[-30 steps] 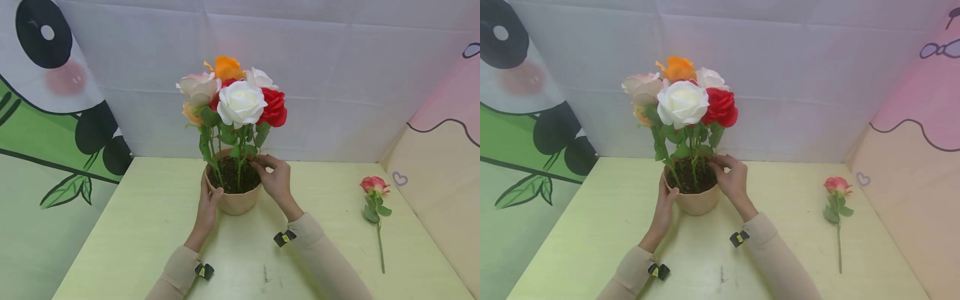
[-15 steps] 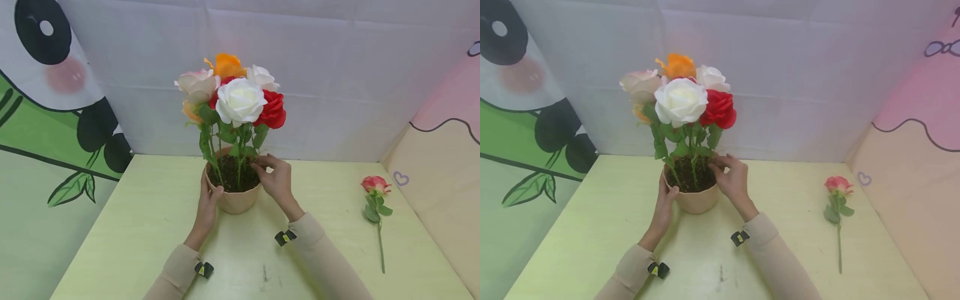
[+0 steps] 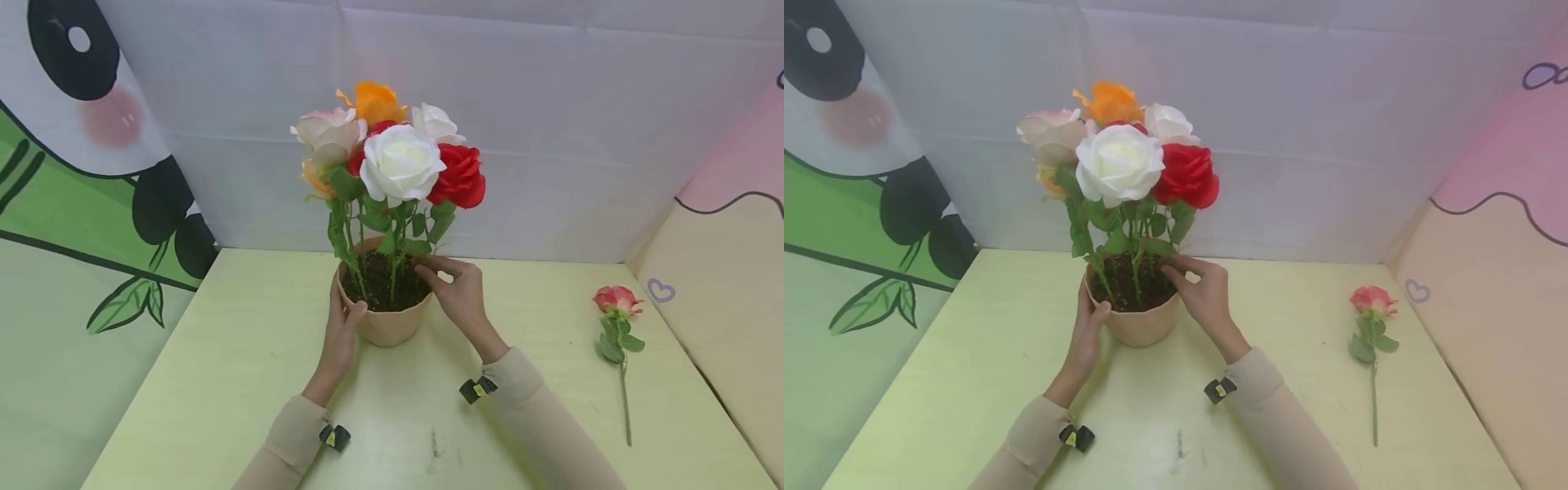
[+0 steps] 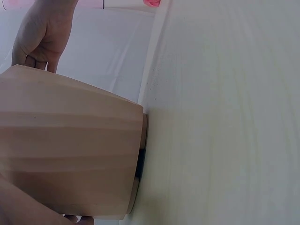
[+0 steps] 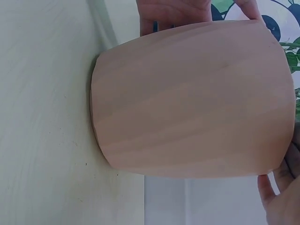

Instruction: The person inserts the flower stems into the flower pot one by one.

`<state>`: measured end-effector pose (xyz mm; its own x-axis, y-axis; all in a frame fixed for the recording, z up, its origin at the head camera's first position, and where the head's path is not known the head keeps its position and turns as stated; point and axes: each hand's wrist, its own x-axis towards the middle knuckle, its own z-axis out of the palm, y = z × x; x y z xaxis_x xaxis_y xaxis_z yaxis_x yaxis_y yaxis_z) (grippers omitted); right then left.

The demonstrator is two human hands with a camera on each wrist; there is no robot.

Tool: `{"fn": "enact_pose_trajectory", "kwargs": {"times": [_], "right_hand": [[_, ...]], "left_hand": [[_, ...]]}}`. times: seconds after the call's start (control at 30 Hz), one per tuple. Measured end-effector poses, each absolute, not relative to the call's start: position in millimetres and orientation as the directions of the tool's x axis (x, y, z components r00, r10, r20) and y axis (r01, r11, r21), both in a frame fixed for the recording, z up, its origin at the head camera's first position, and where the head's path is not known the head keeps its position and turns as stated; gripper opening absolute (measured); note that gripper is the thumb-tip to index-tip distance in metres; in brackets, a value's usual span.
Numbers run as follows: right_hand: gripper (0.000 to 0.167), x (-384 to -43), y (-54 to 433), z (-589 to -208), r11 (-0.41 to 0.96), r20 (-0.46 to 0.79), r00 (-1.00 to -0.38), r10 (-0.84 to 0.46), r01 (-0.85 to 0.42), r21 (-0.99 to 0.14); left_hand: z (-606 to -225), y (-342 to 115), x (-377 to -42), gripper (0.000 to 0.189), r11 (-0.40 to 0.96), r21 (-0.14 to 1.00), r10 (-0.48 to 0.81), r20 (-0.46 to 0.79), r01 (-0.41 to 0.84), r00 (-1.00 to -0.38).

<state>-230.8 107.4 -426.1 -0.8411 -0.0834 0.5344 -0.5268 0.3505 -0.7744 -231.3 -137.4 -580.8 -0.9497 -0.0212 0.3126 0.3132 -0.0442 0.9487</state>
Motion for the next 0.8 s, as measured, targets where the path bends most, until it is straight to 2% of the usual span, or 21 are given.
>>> {"fn": "enact_pose_trajectory", "kwargs": {"times": [0.1,0.27,0.4,0.57,0.73,0.8], "right_hand": [[0.021,-232,110,-432,0.352,0.569,-0.819,-0.074,-0.555,-0.754],[0.020,-231,115,-436,0.347,0.610,-0.791,-0.042,-0.584,-0.734],[0.020,-232,119,-438,0.332,0.618,-0.786,-0.011,-0.586,-0.739],[0.023,-232,124,-440,0.343,0.615,-0.789,-0.011,-0.580,-0.739],[0.029,-229,133,-439,0.363,0.603,-0.798,-0.011,-0.565,-0.741],[0.032,-228,137,-438,0.368,0.598,-0.802,-0.009,-0.558,-0.744]], "left_hand": [[-580,-136,-231,0.086,-0.039,0.947,-0.023,0.319,0.319,-0.948],[-550,-127,-212,0.089,-0.005,0.930,-0.003,0.368,0.368,-0.930],[-534,-122,-202,0.085,0.028,0.940,-0.004,0.341,0.341,-0.940],[-542,-122,-208,0.085,-0.017,0.940,-0.015,0.341,0.341,-0.940],[-581,-131,-230,0.084,-0.022,0.951,-0.012,0.307,0.307,-0.952],[-562,-128,-220,0.083,-0.011,0.956,-0.008,0.293,0.293,-0.956]]}}
